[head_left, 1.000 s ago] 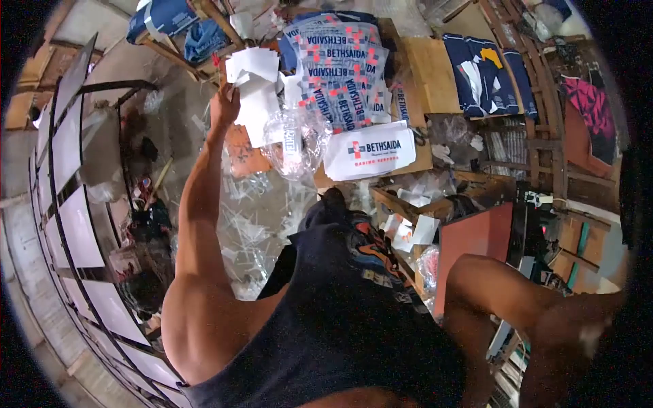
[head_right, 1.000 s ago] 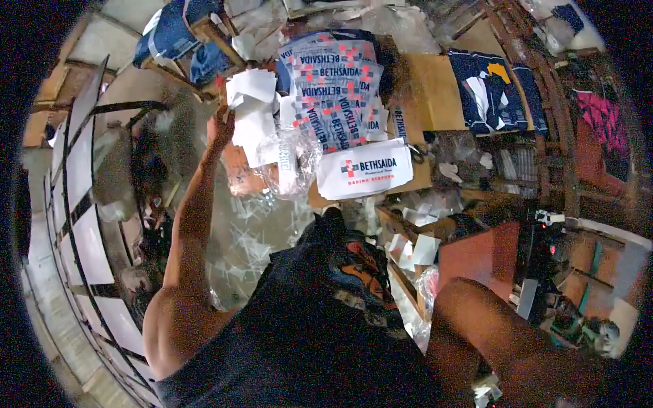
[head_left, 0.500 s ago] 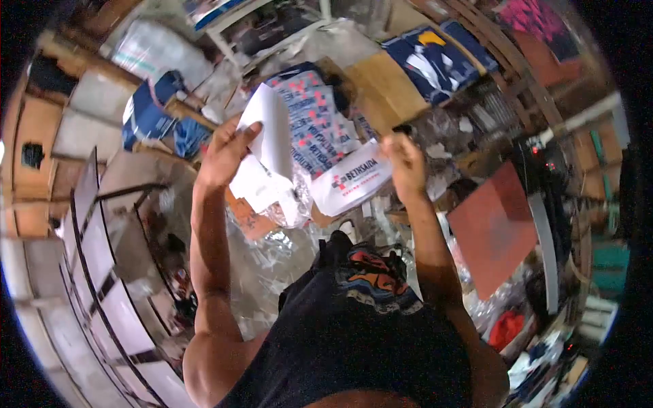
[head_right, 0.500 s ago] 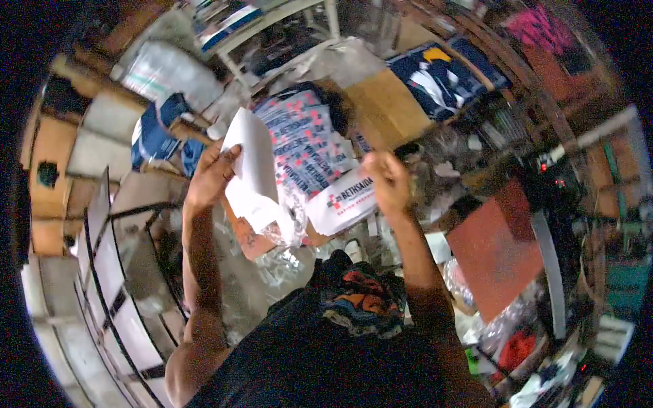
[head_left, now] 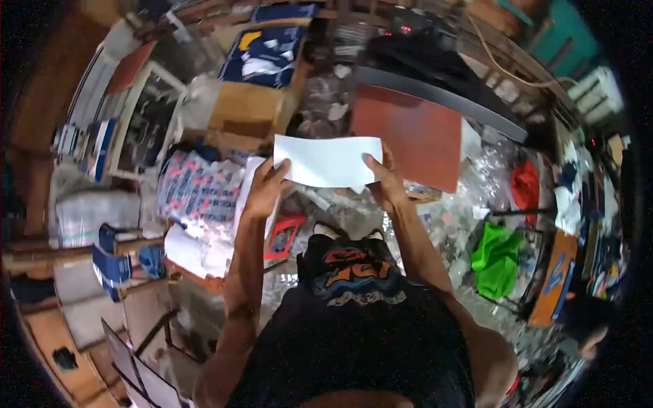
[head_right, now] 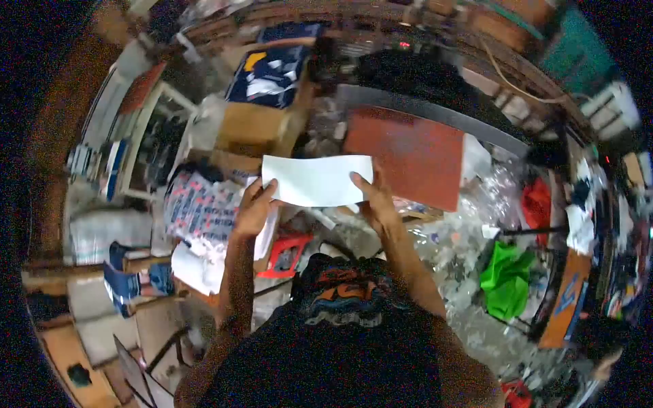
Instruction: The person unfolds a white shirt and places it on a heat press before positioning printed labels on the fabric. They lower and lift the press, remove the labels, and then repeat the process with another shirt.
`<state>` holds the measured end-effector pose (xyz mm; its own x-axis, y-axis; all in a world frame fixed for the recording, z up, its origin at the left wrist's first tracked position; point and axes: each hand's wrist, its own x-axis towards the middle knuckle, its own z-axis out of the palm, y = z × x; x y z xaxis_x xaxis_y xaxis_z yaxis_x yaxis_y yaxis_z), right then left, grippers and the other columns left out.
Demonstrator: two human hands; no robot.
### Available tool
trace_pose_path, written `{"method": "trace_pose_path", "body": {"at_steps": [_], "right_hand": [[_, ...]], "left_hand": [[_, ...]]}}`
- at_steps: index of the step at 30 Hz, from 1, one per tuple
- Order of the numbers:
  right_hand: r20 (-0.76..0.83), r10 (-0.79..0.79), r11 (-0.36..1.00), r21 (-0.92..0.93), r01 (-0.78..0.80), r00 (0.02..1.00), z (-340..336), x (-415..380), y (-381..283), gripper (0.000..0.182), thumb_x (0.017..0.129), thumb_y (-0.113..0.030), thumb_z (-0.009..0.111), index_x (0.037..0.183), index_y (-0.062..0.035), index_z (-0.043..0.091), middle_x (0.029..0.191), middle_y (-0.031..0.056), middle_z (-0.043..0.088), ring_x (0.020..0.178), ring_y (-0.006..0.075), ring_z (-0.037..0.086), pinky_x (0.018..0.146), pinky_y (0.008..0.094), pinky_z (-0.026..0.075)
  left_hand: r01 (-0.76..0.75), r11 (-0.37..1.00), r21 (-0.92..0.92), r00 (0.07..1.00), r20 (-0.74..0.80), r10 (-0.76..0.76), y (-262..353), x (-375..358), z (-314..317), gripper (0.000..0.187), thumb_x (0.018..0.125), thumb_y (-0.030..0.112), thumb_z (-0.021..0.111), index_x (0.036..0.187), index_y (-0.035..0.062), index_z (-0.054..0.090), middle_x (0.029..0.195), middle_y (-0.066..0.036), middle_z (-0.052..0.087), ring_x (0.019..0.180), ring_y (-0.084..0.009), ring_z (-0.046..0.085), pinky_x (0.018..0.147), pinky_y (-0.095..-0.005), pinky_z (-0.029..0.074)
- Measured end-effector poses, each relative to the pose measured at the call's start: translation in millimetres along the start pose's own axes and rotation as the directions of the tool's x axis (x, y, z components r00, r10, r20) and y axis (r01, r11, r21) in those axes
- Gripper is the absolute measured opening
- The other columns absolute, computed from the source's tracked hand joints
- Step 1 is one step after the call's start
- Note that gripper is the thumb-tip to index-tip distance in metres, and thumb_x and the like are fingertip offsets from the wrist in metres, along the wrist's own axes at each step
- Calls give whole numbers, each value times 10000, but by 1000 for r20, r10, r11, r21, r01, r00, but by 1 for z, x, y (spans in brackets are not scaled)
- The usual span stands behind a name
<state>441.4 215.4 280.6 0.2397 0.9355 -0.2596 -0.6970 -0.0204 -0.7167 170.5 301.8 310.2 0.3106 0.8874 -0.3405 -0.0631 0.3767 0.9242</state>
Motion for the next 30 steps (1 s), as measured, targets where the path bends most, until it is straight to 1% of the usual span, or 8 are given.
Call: {"method": "trace_pose_path", "body": {"at_steps": [6,10,12,15,19,26,29,30], "right_hand": [[-197,-348,889,-380,255,917,-113,-27,-82,858,884,-65,765,1568,-4,251,1414,127,546,999,173,640,866,319,544],[-99,-467,310,-949,58,879,-239,10,-58,740,849,-46,757,1477,-9,367,1047,120,709,849,253,691,784,345,547],[0,-561,100,-993,67,828,-254,14,-60,632,834,-44,728,1395,-20,438,965,134,710,819,295,684,749,351,537],[108,-631,-100,-993,58,768,-269,2,-58,565,823,-121,740,1334,-37,514,976,145,703,942,333,646,811,423,527],[-34,-599,42,-999,-11,800,-240,-24,-82,505,815,-170,761,1265,-27,581,1069,195,661,1013,387,605,877,455,513],[354,-555,21,-899,438,753,-154,-19,-114,646,861,-285,810,1385,-36,525,1375,207,538,1243,332,562,1030,400,463],[322,-448,475,-704,527,834,-123,-19,-122,641,876,-265,814,1406,-60,516,1338,128,585,1208,233,568,1025,365,447],[363,-191,641,-658,396,912,-124,-15,-126,642,884,-228,805,1430,-76,503,1267,80,613,1162,181,571,991,339,455]], "left_hand": [[-49,968,244,994,103,24,-25,35,119,442,936,371,728,1274,91,677,1055,-49,726,862,-142,673,708,-373,557],[-111,562,820,993,107,40,-98,100,142,421,875,398,763,1178,110,715,969,-134,746,842,-246,719,764,-423,570],[-165,272,948,932,60,356,-136,128,146,322,841,394,765,1021,128,748,912,-174,736,852,-340,722,767,-456,564],[-120,345,931,917,-29,398,-112,109,162,231,865,379,735,908,153,755,929,-156,742,903,-364,713,768,-479,561],[-175,307,936,870,1,493,-92,97,171,204,881,380,727,968,204,782,933,-135,742,875,-370,713,760,-485,562],[-545,624,560,839,363,406,-55,58,208,237,996,271,650,993,36,679,811,-63,675,736,-144,614,666,-314,471],[-536,779,325,779,547,307,-27,30,228,232,1051,274,588,1063,52,654,872,55,634,776,-57,552,706,-244,445],[-491,815,307,817,487,309,-19,25,228,229,1046,280,596,1056,60,659,855,58,627,756,-47,532,687,-234,430]]}}
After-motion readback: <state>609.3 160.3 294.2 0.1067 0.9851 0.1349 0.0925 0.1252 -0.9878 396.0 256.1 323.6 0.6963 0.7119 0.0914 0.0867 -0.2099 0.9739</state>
